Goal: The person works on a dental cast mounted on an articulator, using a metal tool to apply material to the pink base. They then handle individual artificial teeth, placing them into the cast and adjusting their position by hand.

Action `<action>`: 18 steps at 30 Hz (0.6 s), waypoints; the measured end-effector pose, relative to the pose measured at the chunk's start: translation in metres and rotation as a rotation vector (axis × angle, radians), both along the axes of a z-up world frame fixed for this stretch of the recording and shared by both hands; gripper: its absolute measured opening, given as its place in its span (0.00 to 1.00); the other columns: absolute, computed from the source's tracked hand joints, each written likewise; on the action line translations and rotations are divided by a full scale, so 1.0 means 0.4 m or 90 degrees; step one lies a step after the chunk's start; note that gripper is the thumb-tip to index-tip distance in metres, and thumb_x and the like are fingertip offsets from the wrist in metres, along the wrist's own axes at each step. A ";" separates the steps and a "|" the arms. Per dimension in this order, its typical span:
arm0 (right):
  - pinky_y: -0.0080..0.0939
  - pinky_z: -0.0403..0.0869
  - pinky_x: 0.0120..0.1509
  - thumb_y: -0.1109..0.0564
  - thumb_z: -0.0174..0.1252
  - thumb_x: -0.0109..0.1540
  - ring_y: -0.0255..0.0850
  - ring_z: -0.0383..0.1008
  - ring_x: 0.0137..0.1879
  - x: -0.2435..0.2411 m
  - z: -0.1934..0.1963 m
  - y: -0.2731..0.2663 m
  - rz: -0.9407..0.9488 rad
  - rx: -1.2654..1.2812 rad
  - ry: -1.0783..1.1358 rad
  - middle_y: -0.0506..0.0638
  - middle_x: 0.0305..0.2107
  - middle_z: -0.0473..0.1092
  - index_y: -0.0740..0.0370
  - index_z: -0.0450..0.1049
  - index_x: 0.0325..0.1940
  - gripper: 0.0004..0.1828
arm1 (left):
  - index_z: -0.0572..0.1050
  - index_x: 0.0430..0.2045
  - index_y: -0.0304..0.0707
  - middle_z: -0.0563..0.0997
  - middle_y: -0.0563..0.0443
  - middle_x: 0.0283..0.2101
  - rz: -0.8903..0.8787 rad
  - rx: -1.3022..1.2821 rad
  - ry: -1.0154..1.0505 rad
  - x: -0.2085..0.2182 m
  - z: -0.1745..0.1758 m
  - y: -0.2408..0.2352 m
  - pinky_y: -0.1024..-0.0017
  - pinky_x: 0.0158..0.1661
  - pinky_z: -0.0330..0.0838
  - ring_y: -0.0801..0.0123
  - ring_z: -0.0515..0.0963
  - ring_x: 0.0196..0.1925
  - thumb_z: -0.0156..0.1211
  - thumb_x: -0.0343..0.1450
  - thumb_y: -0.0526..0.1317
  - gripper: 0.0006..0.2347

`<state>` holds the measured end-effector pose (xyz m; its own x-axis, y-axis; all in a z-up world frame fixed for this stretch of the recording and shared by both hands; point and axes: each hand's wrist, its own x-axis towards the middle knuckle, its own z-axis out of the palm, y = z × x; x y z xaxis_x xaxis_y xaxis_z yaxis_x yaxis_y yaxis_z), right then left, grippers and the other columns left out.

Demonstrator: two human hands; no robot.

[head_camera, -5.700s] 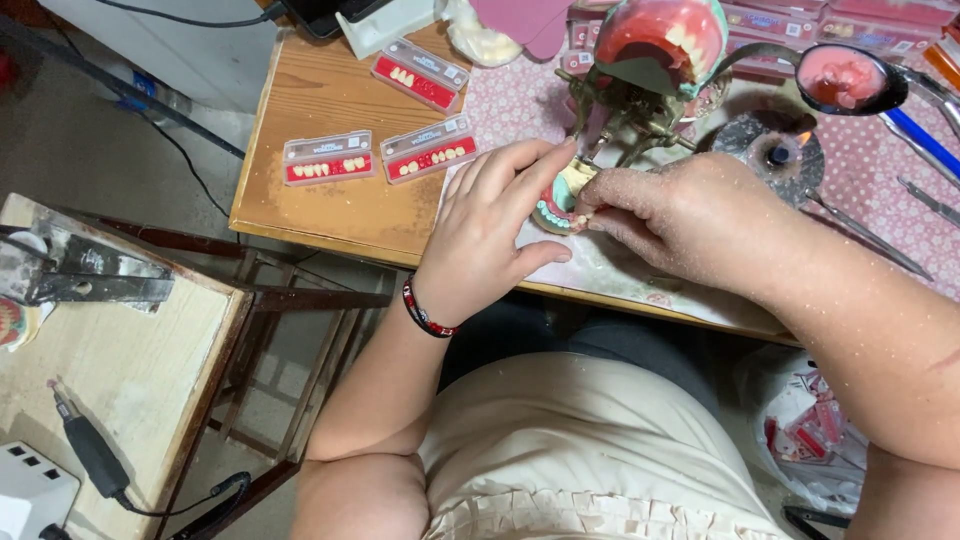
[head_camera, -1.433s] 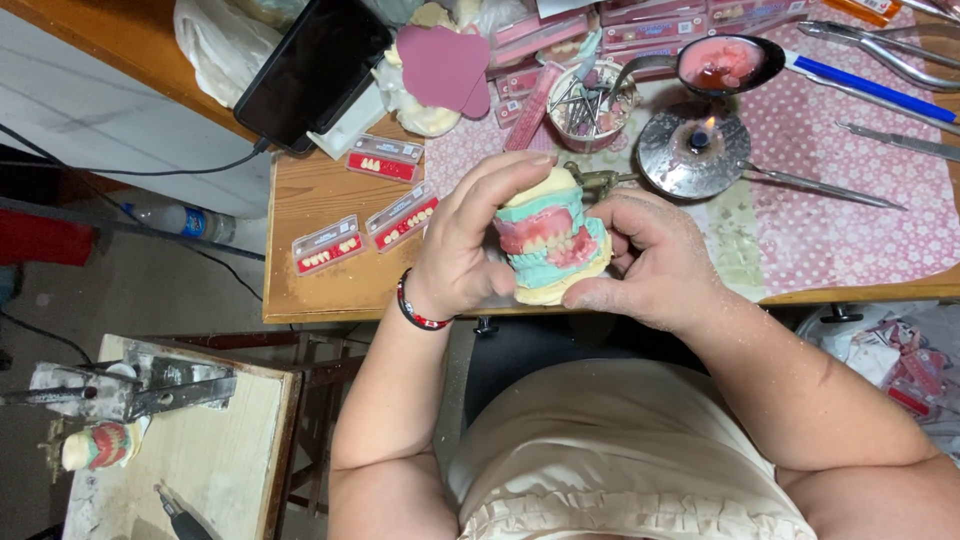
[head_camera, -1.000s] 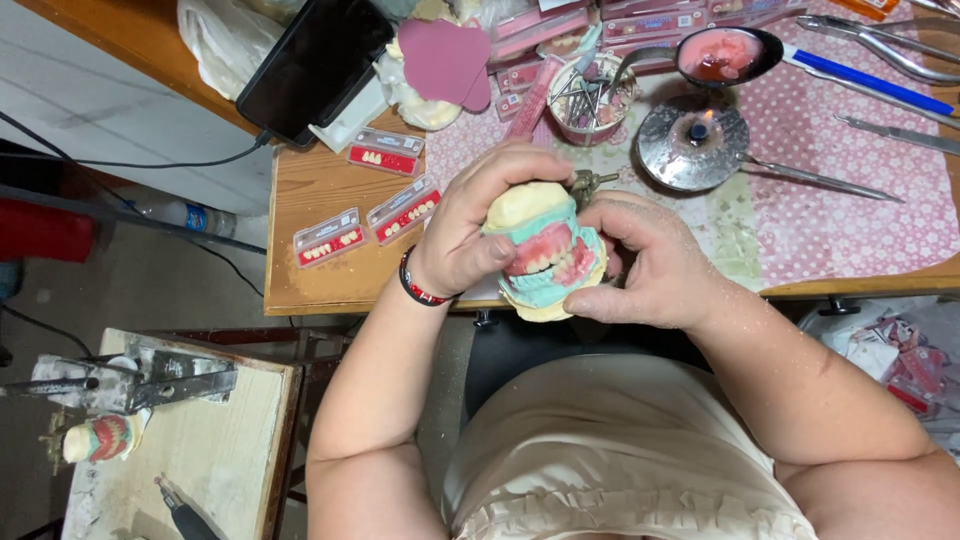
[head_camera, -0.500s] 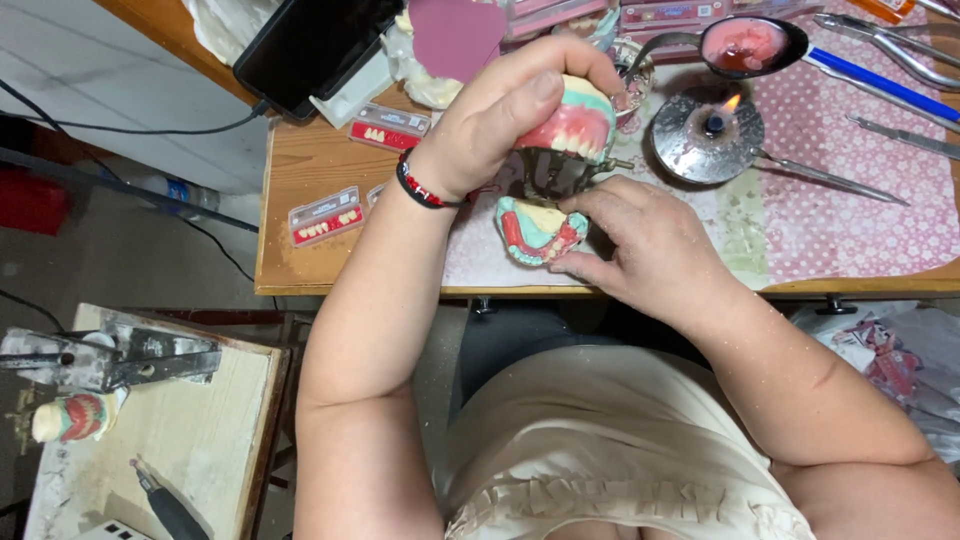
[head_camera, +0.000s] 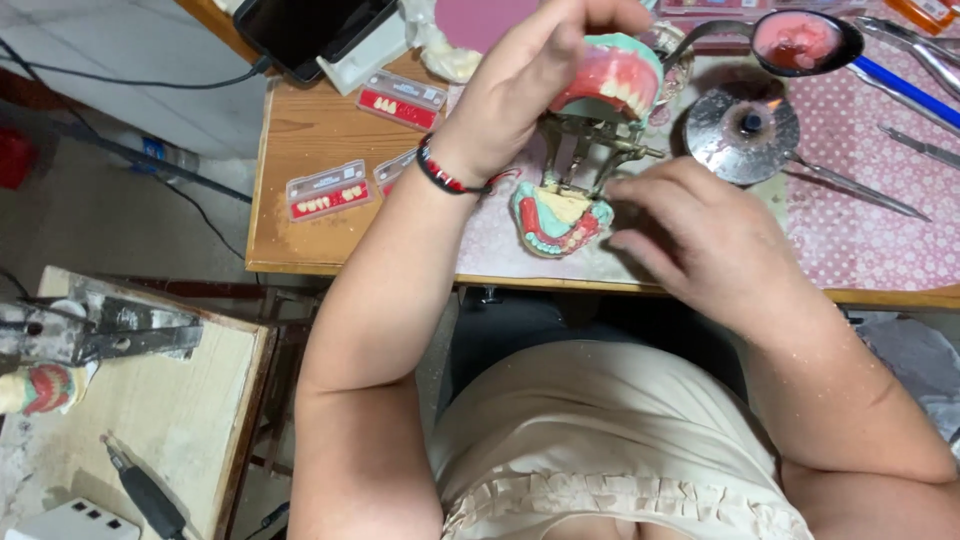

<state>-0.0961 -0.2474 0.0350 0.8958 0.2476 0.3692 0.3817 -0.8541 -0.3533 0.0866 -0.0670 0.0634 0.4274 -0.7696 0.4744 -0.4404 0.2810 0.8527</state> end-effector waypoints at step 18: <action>0.54 0.76 0.72 0.80 0.61 0.76 0.59 0.77 0.63 -0.184 -0.078 -0.291 -0.205 0.278 -0.082 0.75 0.58 0.75 0.85 0.75 0.66 0.13 | 0.79 0.39 0.48 0.75 0.52 0.57 0.531 0.220 -0.337 -0.304 -0.123 0.100 0.47 0.64 0.60 0.48 0.68 0.64 0.76 0.60 0.60 0.23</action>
<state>-0.1696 -0.3638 0.0038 0.8417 -0.2324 0.4874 0.1887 -0.7191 -0.6687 -0.0350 -0.0272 0.0141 0.6867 -0.4555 0.5665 -0.7233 -0.5056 0.4703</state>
